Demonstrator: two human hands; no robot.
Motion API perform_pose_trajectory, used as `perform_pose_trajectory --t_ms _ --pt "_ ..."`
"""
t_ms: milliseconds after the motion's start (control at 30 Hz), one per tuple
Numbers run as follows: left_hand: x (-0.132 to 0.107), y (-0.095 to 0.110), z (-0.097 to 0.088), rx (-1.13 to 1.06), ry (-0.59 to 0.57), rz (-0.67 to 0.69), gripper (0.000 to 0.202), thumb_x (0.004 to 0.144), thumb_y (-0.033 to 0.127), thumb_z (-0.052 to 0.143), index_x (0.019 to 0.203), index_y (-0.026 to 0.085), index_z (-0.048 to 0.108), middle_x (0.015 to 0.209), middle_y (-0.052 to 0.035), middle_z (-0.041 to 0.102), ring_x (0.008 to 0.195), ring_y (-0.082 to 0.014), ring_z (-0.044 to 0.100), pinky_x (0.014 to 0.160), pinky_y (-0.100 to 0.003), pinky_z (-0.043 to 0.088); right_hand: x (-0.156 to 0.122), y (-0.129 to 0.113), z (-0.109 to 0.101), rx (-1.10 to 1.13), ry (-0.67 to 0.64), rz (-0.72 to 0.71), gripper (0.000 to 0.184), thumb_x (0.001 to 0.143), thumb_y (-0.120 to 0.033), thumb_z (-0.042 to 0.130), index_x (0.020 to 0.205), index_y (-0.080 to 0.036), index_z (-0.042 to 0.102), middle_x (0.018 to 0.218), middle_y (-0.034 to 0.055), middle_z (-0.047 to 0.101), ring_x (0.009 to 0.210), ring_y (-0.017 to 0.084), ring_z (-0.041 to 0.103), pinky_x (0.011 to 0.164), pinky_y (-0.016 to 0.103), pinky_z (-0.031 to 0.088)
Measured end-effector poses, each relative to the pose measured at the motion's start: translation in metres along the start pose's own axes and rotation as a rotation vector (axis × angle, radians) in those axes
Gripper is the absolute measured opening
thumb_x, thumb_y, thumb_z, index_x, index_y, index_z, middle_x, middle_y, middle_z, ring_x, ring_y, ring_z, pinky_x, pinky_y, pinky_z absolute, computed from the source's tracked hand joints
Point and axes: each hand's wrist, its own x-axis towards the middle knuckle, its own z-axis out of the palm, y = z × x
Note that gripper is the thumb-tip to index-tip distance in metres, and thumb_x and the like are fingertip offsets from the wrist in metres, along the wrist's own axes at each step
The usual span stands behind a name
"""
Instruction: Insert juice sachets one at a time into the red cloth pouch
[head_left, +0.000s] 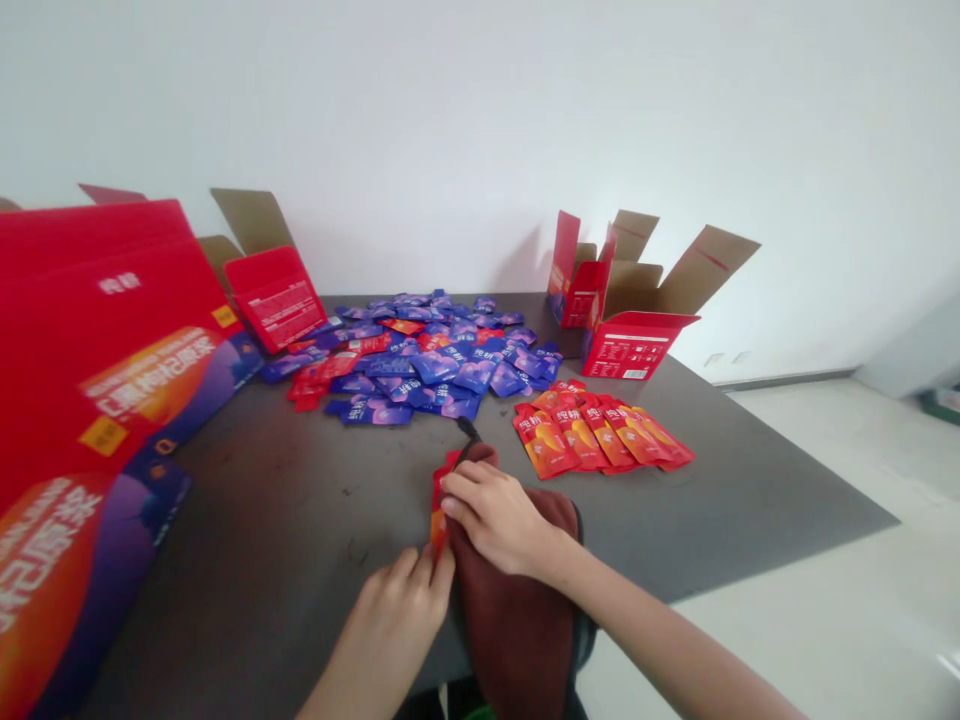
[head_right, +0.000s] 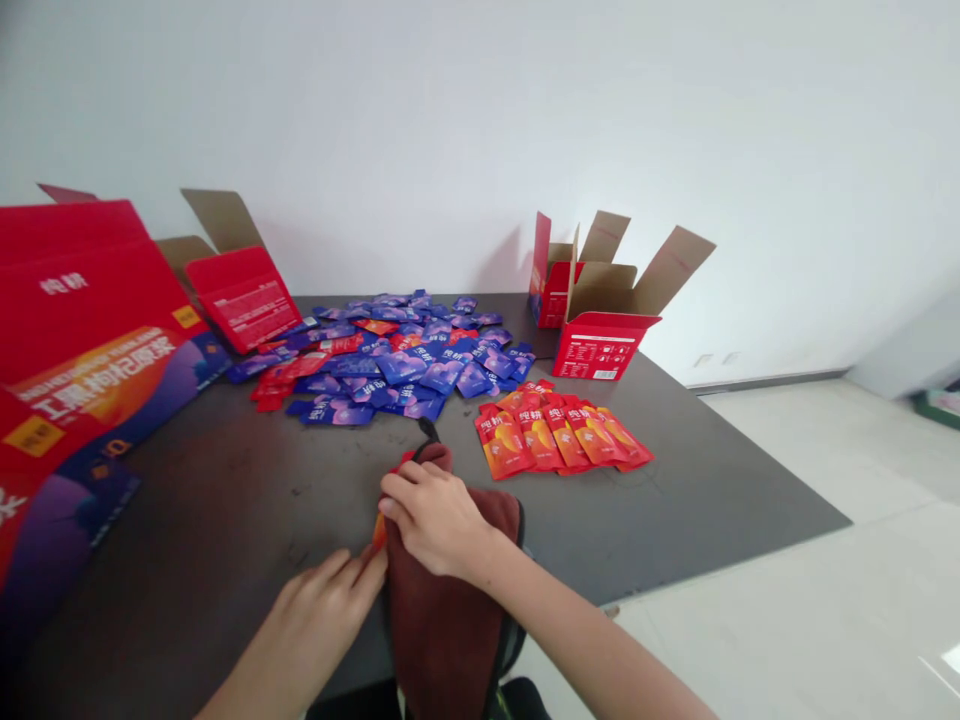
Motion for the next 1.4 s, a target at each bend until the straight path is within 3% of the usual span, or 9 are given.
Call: perform_pose_trajectory --t_ms 233,433,533,667,833,933,1067,1233,1400 --pt "-0.004 0.007 0.008 0.136 0.373 0.124 0.042 0.061 0.000 0.037 0.086 0.012 0.069 0.082 -0.0150 0.069 0.070 -0.0236 0.064 0.067 -0.033 0.055 0.007 -0.006 0.004 -0.177 -0.092 -0.184 0.015 0.089 -0.030 0.036 0.083 -0.022 0.047 0.084 0.0007 0.051 0.075 0.014 0.042 0.069 0.028 0.033" --pt "-0.003 0.008 0.013 0.145 0.477 0.102 0.047 0.067 -0.003 0.029 0.090 0.010 0.067 0.095 -0.0147 0.068 0.089 -0.0214 0.064 0.063 -0.025 0.054 0.023 0.008 0.017 -0.233 -0.147 -0.206 0.015 0.090 -0.031 0.034 0.091 -0.022 0.046 0.088 0.0012 0.052 0.077 0.015 0.045 0.069 0.028 0.035" --pt "-0.002 0.006 0.010 0.139 0.477 0.129 0.044 0.070 -0.004 0.031 0.091 0.010 0.066 0.096 -0.0118 0.068 0.092 -0.0196 0.063 0.065 -0.024 0.053 0.043 0.025 0.020 -0.263 -0.137 -0.113 0.016 0.090 -0.029 0.032 0.093 -0.021 0.046 0.089 0.0023 0.053 0.078 0.015 0.048 0.068 0.027 0.036" --pt "-0.002 0.004 0.002 0.113 0.332 0.117 0.045 0.069 -0.006 0.032 0.096 0.009 0.064 0.100 -0.0121 0.067 0.095 -0.0197 0.062 0.069 -0.025 0.053 0.059 0.035 0.007 -0.263 -0.077 -0.024 0.017 0.091 -0.026 0.031 0.092 -0.018 0.046 0.092 0.0046 0.053 0.081 0.015 0.050 0.070 0.027 0.036" --pt "-0.006 0.009 -0.001 0.041 0.184 0.115 0.046 0.068 -0.008 0.033 0.099 0.009 0.063 0.104 -0.0141 0.065 0.094 -0.0198 0.062 0.074 -0.027 0.053 0.026 0.006 -0.015 -0.205 -0.003 -0.089 0.021 0.093 -0.030 0.026 0.090 -0.019 0.044 0.092 0.0027 0.051 0.083 0.013 0.048 0.074 0.026 0.034" --pt "-0.008 0.013 -0.001 0.043 0.228 0.118 0.043 0.068 -0.007 0.034 0.094 0.007 0.065 0.096 -0.0151 0.067 0.088 -0.0215 0.064 0.071 -0.029 0.054 -0.001 -0.010 -0.009 -0.183 -0.091 -0.237 0.019 0.091 -0.030 0.030 0.086 -0.020 0.046 0.086 0.0017 0.050 0.076 0.013 0.046 0.070 0.026 0.034" --pt "-0.010 0.014 -0.001 0.081 0.337 0.113 0.044 0.067 -0.006 0.032 0.092 0.007 0.066 0.090 -0.0148 0.069 0.083 -0.0213 0.065 0.068 -0.028 0.054 -0.011 -0.007 0.004 -0.238 -0.141 -0.271 0.016 0.089 -0.031 0.035 0.088 -0.022 0.048 0.087 0.0021 0.048 0.073 0.014 0.045 0.068 0.027 0.035" --pt "-0.007 0.016 0.001 0.083 0.414 0.109 0.045 0.066 -0.006 0.031 0.091 0.008 0.066 0.091 -0.0133 0.069 0.082 -0.0198 0.065 0.064 -0.025 0.054 0.020 0.019 0.013 -0.290 -0.154 -0.219 0.018 0.090 -0.032 0.033 0.094 -0.023 0.048 0.089 0.0029 0.047 0.072 0.014 0.046 0.066 0.027 0.036" --pt "-0.003 0.022 0.001 0.062 0.400 0.076 0.043 0.066 -0.007 0.034 0.089 0.010 0.066 0.087 -0.0118 0.070 0.079 -0.0191 0.065 0.061 -0.025 0.054 0.053 0.041 0.012 -0.293 -0.134 -0.097 0.020 0.091 -0.028 0.029 0.096 -0.020 0.047 0.089 0.0046 0.048 0.075 0.014 0.049 0.065 0.026 0.036"
